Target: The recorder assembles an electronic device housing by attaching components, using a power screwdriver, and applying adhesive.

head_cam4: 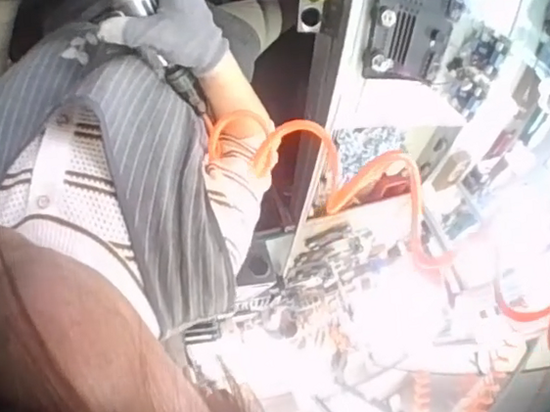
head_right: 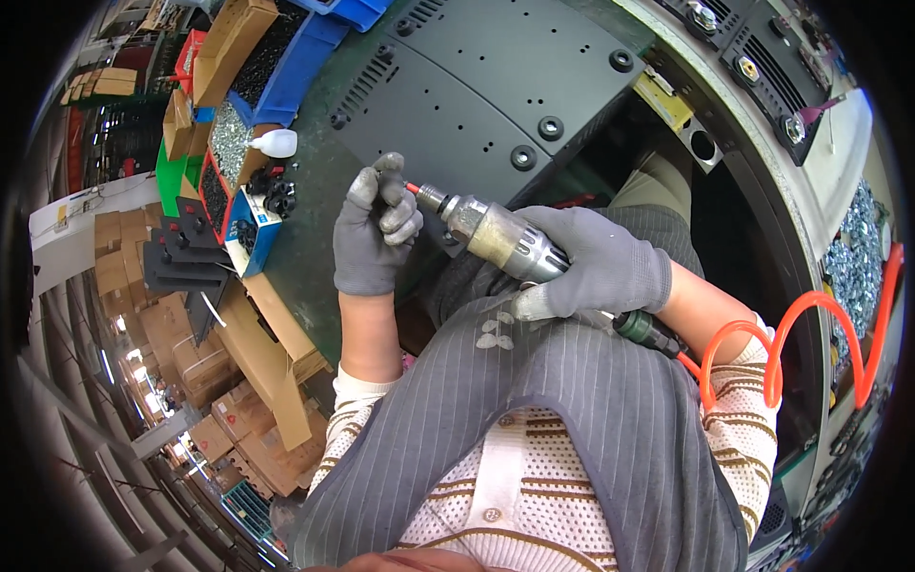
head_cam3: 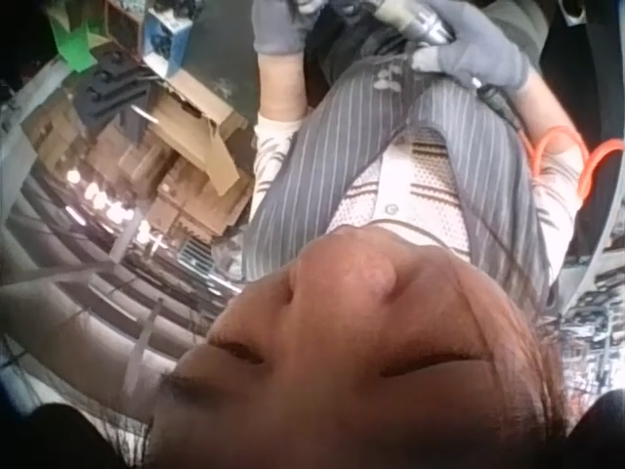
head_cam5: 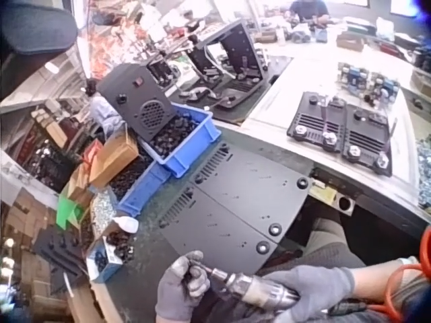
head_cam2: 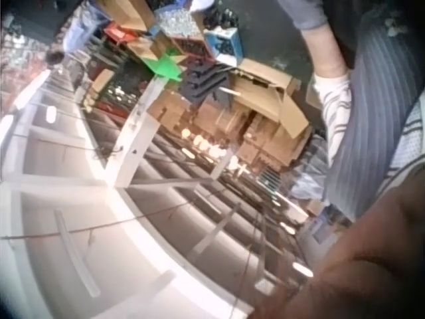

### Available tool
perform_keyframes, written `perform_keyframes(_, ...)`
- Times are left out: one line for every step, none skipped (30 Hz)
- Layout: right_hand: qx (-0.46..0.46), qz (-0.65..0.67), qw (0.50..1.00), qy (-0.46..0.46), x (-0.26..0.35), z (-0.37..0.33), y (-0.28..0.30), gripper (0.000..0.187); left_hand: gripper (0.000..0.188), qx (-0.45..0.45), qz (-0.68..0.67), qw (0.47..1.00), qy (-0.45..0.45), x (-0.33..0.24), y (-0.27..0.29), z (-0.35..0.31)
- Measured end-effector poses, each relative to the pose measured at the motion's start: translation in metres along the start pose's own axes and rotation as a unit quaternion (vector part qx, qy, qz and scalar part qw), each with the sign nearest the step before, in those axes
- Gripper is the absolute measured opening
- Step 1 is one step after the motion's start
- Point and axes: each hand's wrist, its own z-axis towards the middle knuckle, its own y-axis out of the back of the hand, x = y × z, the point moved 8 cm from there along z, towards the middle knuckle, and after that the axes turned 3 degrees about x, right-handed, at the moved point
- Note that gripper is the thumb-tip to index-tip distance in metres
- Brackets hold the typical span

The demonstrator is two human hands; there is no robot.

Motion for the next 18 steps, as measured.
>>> perform_keyframes(0.011, 0.025, 1.000, -0.009, -0.001, 0.003, -0.002, 0.066, 0.033, -0.001, 0.000, 1.000, -0.003, -0.001, 0.000, -0.002)
perform_keyframes(0.013, 0.023, 1.000, -0.009, -0.001, 0.005, -0.003, 0.066, 0.033, -0.018, 0.028, 0.999, -0.011, -0.003, 0.004, -0.003)
perform_keyframes(0.017, 0.013, 1.000, -0.013, 0.000, 0.006, -0.004, 0.067, 0.033, -0.037, 0.055, 0.998, -0.018, -0.005, 0.007, -0.005)
perform_keyframes(0.020, 0.004, 1.000, -0.016, 0.000, 0.007, -0.005, 0.067, 0.033, -0.039, 0.053, 0.998, -0.021, -0.006, 0.008, -0.007)
perform_keyframes(0.022, 0.002, 1.000, -0.018, 0.000, 0.008, -0.006, 0.067, 0.031, -0.046, 0.069, 0.996, -0.027, -0.008, 0.009, -0.009)
perform_keyframes(0.023, -0.007, 1.000, -0.020, 0.001, 0.009, -0.007, 0.067, 0.029, -0.052, 0.084, 0.994, -0.033, -0.010, 0.010, -0.009)
perform_keyframes(0.024, -0.015, 0.999, -0.022, 0.001, 0.010, -0.007, 0.068, 0.029, -0.053, 0.083, 0.995, -0.034, -0.010, 0.010, -0.010)
perform_keyframes(0.025, -0.016, 0.999, -0.023, 0.001, 0.011, -0.008, 0.068, 0.030, -0.063, 0.111, 0.991, -0.037, -0.011, 0.012, -0.011)
perform_keyframes(0.024, -0.001, 0.999, -0.023, 0.000, 0.011, -0.009, 0.068, 0.031, -0.073, 0.140, 0.987, -0.040, -0.012, 0.013, -0.011)
perform_keyframes(0.023, 0.015, 0.999, -0.023, -0.002, 0.012, -0.009, 0.068, 0.031, -0.073, 0.139, 0.987, -0.040, -0.014, 0.013, -0.012)
perform_keyframes(0.023, 0.014, 0.999, -0.024, -0.003, 0.013, -0.009, 0.068, 0.028, -0.076, 0.163, 0.983, -0.041, -0.018, 0.013, -0.013)
perform_keyframes(0.046, 0.037, 0.997, -0.055, -0.011, 0.012, -0.010, 0.067, 0.026, -0.079, 0.187, 0.978, -0.041, -0.021, 0.013, -0.014)
perform_keyframes(0.069, 0.060, 0.992, -0.085, -0.018, 0.011, -0.012, 0.067, 0.026, -0.078, 0.186, 0.979, -0.040, -0.023, 0.015, -0.014)
perform_keyframes(0.068, 0.060, 0.992, -0.086, -0.018, 0.011, -0.013, 0.067, 0.026, -0.048, 0.189, 0.980, -0.035, -0.024, 0.012, -0.014)
perform_keyframes(0.091, 0.155, 0.983, -0.048, -0.010, 0.012, -0.019, 0.067, 0.026, -0.020, 0.192, 0.981, -0.030, -0.025, 0.010, -0.016)
perform_keyframes(0.113, 0.248, 0.962, -0.011, -0.003, 0.011, -0.023, 0.066, 0.028, 0.012, 0.165, 0.986, -0.030, -0.023, 0.008, -0.019)
perform_keyframes(0.116, 0.249, 0.961, -0.011, -0.004, 0.011, -0.024, 0.066, 0.028, 0.010, 0.166, 0.986, -0.030, -0.025, 0.010, -0.022)
perform_keyframes(0.125, 0.238, 0.963, -0.007, -0.007, 0.010, -0.027, 0.065, 0.029, 0.029, 0.169, 0.985, -0.032, -0.026, 0.007, -0.024)
